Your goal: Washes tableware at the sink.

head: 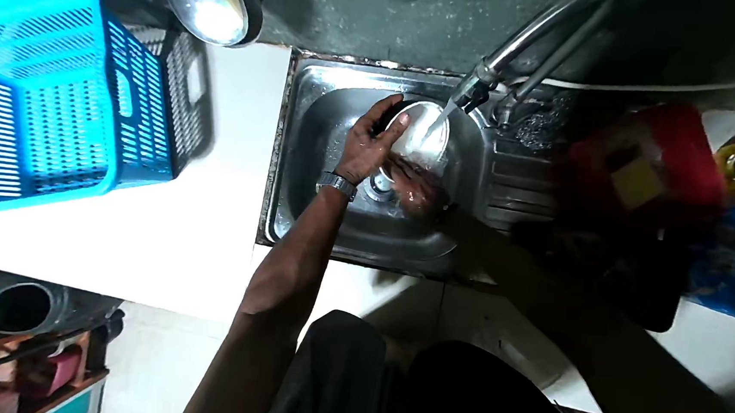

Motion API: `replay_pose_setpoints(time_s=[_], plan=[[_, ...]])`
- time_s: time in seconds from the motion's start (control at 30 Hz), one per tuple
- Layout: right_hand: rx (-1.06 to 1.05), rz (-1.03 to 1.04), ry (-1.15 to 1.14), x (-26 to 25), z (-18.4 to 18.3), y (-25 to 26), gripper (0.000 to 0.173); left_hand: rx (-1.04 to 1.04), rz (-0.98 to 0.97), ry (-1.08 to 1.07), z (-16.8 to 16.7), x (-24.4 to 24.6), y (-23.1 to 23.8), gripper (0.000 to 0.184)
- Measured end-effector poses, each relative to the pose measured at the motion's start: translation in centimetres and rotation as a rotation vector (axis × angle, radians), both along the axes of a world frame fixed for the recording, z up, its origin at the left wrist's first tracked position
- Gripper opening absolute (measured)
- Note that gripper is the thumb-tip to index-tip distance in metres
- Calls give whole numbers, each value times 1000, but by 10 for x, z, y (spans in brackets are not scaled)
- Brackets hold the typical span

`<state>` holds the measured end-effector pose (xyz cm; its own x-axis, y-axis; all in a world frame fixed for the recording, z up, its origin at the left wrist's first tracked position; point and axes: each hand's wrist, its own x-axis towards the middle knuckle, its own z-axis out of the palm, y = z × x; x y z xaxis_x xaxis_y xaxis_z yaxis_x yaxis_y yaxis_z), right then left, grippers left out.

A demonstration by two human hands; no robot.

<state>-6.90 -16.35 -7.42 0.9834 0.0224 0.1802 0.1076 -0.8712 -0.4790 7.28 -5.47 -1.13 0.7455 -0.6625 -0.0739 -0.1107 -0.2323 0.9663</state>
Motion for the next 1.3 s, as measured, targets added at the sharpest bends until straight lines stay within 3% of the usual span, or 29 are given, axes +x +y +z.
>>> replay_pose_setpoints(time_s=[0.07, 0.13, 0.3, 0.33, 0.43, 0.5, 0.53, 0.63, 0.73, 0.8, 0.9, 0.97, 1.03, 1.13, 1.23, 1.3], plan=[[-268, 154, -45, 3, -11, -39, 41, 29, -24, 13, 1, 7, 4, 52], [-295, 149, -64, 9, -7, -46, 42, -21, 70, 91, -2, 1, 0, 55], [149, -233, 186, 20, 45, 26, 42, -216, 355, 268, -30, -42, -12, 70], [164, -217, 170, 20, 44, 30, 41, -196, 370, 267, -32, -41, -9, 66], [-20, 53, -296, 7, -30, -6, 38, -40, 243, 229, -17, -14, 11, 54], [-235, 246, -40, 8, -1, -40, 45, 46, 184, 279, -2, -1, 17, 55], [-246, 256, 4, 11, 7, -44, 45, 35, 202, 318, -2, -3, 15, 58], [-42, 7, -86, 16, 8, -13, 37, -159, 389, 375, -25, -27, -1, 70], [153, -170, 152, 16, 42, 30, 37, -288, 515, 446, -44, -52, -6, 65], [114, -80, 83, 2, 26, 23, 33, -143, 449, 473, -40, -48, 6, 58], [-76, 246, -118, -9, -14, -33, 27, 119, 246, 584, -16, -25, 25, 51], [-223, 381, -48, 0, 6, -68, 30, 270, 90, 646, -1, -11, 27, 52], [-238, 423, 61, 4, 20, -82, 31, 327, 16, 705, 5, -4, 24, 56], [65, 388, 175, -3, 32, -79, 26, 134, 93, 766, -3, -2, 16, 63], [495, 58, 306, -15, 64, -65, 39, -59, 230, 770, -9, -12, -9, 66], [682, -110, 305, -15, 72, -64, 40, -28, 264, 595, -7, -16, -26, 62]])
